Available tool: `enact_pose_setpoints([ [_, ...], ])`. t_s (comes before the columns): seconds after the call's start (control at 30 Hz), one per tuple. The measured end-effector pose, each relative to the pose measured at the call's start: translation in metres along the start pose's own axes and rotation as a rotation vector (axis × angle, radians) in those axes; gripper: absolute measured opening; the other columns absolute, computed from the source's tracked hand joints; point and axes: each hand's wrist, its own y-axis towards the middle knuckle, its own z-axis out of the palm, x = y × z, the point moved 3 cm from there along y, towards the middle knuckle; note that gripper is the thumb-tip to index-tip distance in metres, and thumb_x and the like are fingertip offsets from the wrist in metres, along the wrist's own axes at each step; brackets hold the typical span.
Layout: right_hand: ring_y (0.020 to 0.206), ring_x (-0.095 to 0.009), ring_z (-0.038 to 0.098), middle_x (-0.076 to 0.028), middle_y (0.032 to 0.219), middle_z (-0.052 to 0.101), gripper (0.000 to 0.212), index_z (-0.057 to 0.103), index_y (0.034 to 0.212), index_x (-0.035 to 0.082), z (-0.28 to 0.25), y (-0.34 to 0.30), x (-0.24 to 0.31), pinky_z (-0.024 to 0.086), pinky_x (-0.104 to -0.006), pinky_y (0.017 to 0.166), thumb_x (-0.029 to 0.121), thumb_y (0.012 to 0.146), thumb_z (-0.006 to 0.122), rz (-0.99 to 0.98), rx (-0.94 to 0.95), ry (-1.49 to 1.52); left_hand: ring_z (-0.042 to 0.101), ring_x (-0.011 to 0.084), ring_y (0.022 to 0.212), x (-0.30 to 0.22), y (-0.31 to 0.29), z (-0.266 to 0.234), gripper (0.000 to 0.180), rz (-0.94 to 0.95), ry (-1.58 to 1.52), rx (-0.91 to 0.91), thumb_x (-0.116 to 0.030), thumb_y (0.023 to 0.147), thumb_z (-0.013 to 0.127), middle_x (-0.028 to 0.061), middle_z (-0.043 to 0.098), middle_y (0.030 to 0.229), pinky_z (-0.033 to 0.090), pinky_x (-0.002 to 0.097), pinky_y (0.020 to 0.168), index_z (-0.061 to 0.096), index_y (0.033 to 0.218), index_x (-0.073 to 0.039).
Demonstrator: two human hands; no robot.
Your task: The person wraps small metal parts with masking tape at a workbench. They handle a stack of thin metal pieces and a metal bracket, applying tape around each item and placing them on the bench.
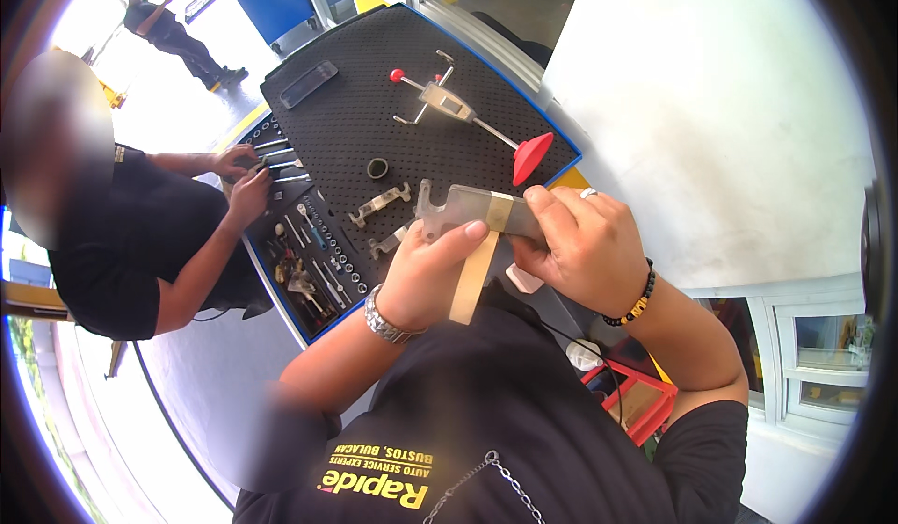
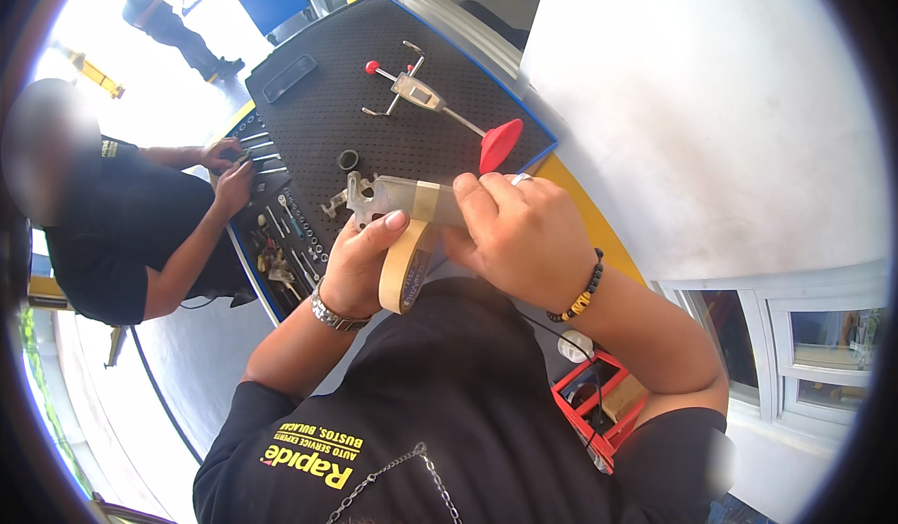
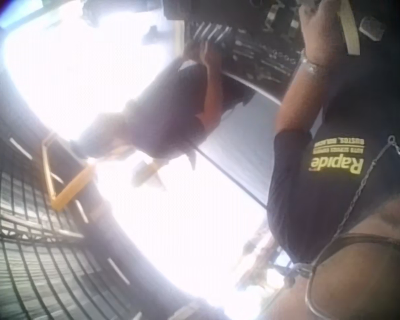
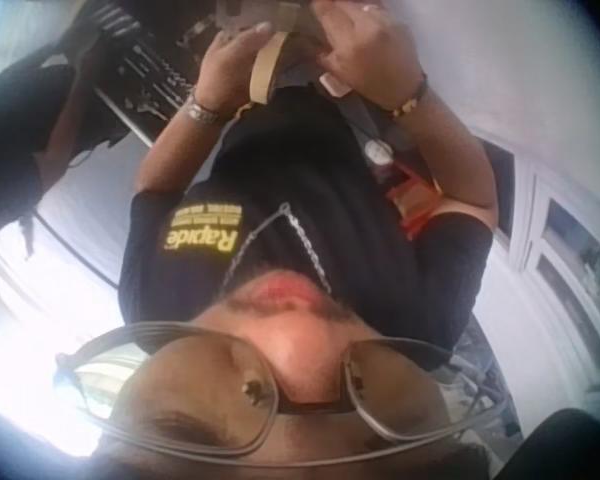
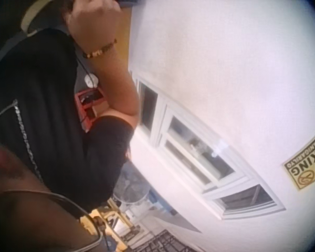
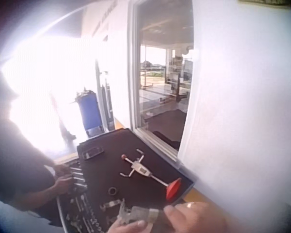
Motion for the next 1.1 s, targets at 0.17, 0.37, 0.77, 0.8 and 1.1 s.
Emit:
enact_pose_setpoints([
  [0.17,0.058,-0.024,0.062,-0.007,0.074,0.063,0.043,0.066,0.11,-0.002,0.0,0.002,-0.001,0.049,-0.0359,0.052,0.016,0.076,0.084,-0.045,-0.059,-0.106,0.064,0.0138,0.099,-0.006,0.003,0.013,0.036,0.033,-0.032,-0.075,-0.023,0.098,0.072,0.0053,0.07,0.111,0.052,0.032,0.086,0.065,0.126,-0.001],
  [0.37,0.061,-0.023,0.064,-0.008,0.076,0.062,0.043,0.066,0.109,-0.003,0.001,-0.001,-0.008,0.052,-0.0353,0.057,0.021,0.077,0.082,-0.058,-0.073,-0.158,0.065,0.0163,0.103,-0.008,0.01,0.014,0.04,-0.01,-0.141,-0.047,-0.017,0.094,0.073,0.0072,0.069,0.117,0.051,0.0347,0.093,0.063,0.128,0.0],
  [0.77,0.062,-0.022,0.061,-0.008,0.078,0.061,0.046,0.07,0.113,-0.005,-0.02,0.011,-0.021,0.05,-0.0337,0.056,0.031,0.086,0.081,-0.153,-0.245,-0.243,0.059,0.0219,0.122,-0.037,0.006,0.045,0.075,0.169,-0.019,0.113,-0.013,0.084,0.084,0.0121,0.06,0.136,0.05,0.039,0.104,0.047,0.147,-0.001],
  [0.8,0.063,-0.022,0.061,-0.008,0.078,0.061,0.046,0.07,0.113,-0.005,-0.02,0.012,-0.023,0.05,-0.0339,0.057,0.031,0.086,0.081,-0.151,-0.241,-0.25,0.058,0.0226,0.124,-0.037,0.007,0.049,0.077,0.192,-0.031,0.093,-0.013,0.083,0.085,0.0124,0.059,0.137,0.05,0.0394,0.105,0.046,0.148,-0.001],
  [1.1,0.063,-0.022,0.062,-0.008,0.08,0.063,0.046,0.07,0.113,-0.004,-0.011,0.012,-0.034,0.051,-0.0347,0.06,0.029,0.085,0.082,-0.213,-0.273,-0.268,0.057,0.025,0.129,-0.033,0.013,0.048,0.077,0.212,-0.131,0.031,-0.008,0.085,0.082,0.0123,0.06,0.137,0.043,0.0421,0.114,0.045,0.152,-0.003],
])
